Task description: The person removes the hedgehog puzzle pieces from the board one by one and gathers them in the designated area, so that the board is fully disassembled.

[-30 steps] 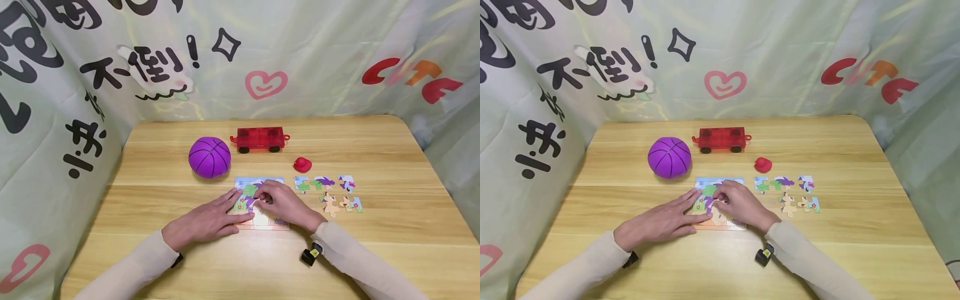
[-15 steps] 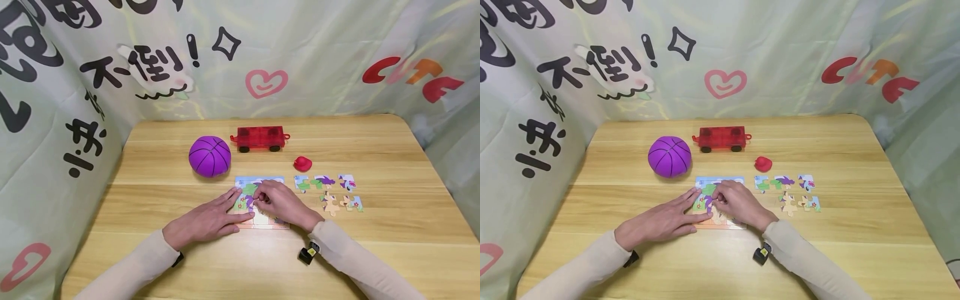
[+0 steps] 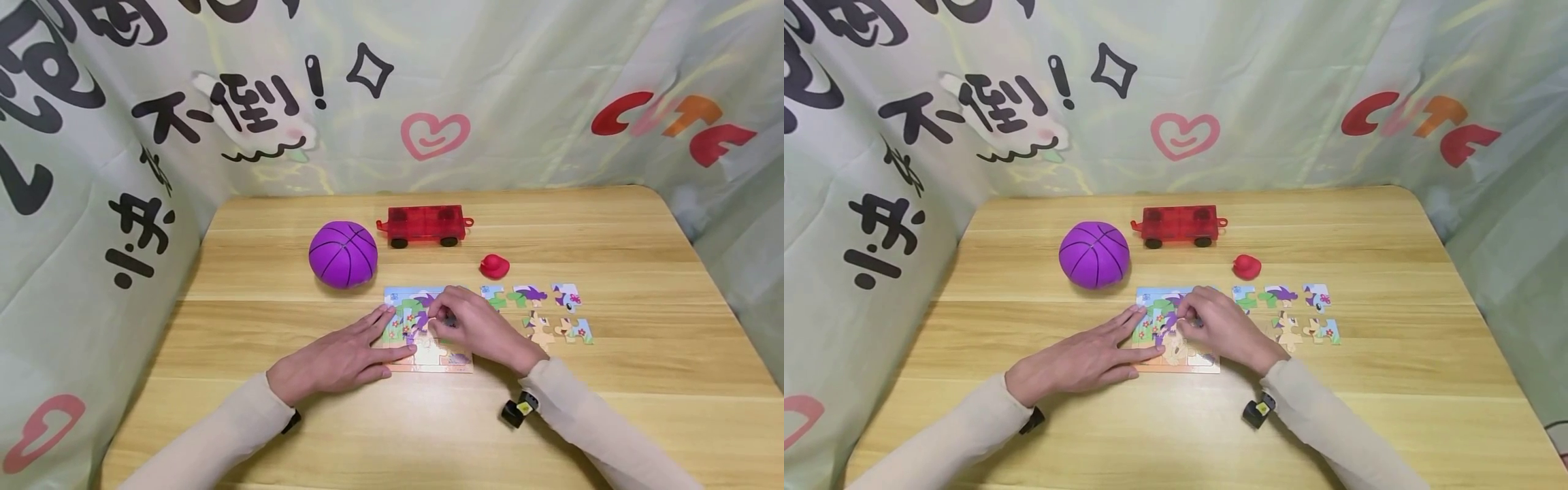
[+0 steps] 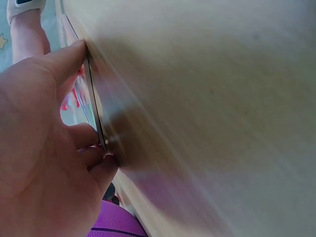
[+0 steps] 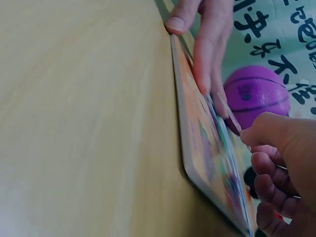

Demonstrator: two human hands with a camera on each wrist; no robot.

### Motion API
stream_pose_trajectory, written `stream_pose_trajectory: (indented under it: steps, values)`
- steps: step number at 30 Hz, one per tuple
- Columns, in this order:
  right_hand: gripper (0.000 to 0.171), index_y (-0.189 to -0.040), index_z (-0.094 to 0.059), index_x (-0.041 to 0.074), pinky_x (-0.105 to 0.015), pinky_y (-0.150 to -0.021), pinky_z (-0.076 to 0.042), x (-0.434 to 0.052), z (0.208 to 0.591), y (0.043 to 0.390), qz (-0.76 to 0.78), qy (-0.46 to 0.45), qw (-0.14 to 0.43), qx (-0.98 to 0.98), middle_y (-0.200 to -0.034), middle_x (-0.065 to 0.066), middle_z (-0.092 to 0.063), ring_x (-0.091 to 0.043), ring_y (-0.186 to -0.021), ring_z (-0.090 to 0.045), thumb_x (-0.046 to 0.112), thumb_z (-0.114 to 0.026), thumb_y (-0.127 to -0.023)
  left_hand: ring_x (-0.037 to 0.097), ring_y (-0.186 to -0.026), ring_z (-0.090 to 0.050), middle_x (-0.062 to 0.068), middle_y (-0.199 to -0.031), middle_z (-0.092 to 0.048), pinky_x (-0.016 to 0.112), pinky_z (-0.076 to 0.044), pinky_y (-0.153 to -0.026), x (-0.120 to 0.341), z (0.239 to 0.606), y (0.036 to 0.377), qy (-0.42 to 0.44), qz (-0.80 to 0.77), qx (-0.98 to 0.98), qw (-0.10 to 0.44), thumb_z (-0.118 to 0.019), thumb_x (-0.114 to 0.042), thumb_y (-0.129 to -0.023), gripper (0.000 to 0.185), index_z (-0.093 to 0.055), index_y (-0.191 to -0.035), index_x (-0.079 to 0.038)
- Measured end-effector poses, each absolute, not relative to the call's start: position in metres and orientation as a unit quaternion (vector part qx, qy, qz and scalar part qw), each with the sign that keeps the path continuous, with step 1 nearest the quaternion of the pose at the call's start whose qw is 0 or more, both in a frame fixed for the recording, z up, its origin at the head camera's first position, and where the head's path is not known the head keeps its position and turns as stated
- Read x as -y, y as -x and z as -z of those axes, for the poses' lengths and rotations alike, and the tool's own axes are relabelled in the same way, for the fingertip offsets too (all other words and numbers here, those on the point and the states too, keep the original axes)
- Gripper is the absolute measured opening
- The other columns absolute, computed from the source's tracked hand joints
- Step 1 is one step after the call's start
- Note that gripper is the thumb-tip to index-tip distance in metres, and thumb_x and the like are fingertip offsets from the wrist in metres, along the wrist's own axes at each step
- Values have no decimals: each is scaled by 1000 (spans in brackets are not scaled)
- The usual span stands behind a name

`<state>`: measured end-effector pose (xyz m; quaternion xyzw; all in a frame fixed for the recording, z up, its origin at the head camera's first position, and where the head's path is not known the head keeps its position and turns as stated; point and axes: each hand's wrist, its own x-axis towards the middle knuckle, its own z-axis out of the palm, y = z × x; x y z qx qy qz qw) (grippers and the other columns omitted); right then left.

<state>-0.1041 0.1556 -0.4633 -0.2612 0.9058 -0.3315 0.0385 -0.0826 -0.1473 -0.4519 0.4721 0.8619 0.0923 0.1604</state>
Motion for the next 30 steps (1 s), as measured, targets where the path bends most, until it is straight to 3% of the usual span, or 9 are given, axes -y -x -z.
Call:
stream_pose_trajectory:
  steps: [11, 22, 30]
  values:
    - [13, -106, -75, 19, -34, -87, -61, -206, 453, 100, 330, 228, 20, -916, -103, 8, -70, -10, -94, -63, 12, -82, -98, 43, -170, -11, 27, -181, -11, 52, -35, -133, 149, 453, 83, -472, -98, -861, 164, -53, -41, -116, 53, -43, -168, -38]
    - [21, -102, -75, 22, -22, -75, -57, -257, 457, 91, 312, 225, -7, -923, -96, 12, -69, -5, -86, -60, 7, -87, -93, 43, -170, -12, 26, -181, -12, 52, -35, -132, 148, 452, 83, -472, -100, -861, 160, -54, -40, -116, 53, -44, -167, -36]
    - [22, -101, -75, 20, -20, -68, -52, -282, 456, 86, 310, 216, -20, -926, -90, 13, -64, -3, -81, -55, 3, -86, -92, 44, -170, -13, 27, -181, -12, 52, -35, -133, 148, 451, 82, -472, -101, -861, 159, -54, -40, -115, 53, -45, -167, -36]
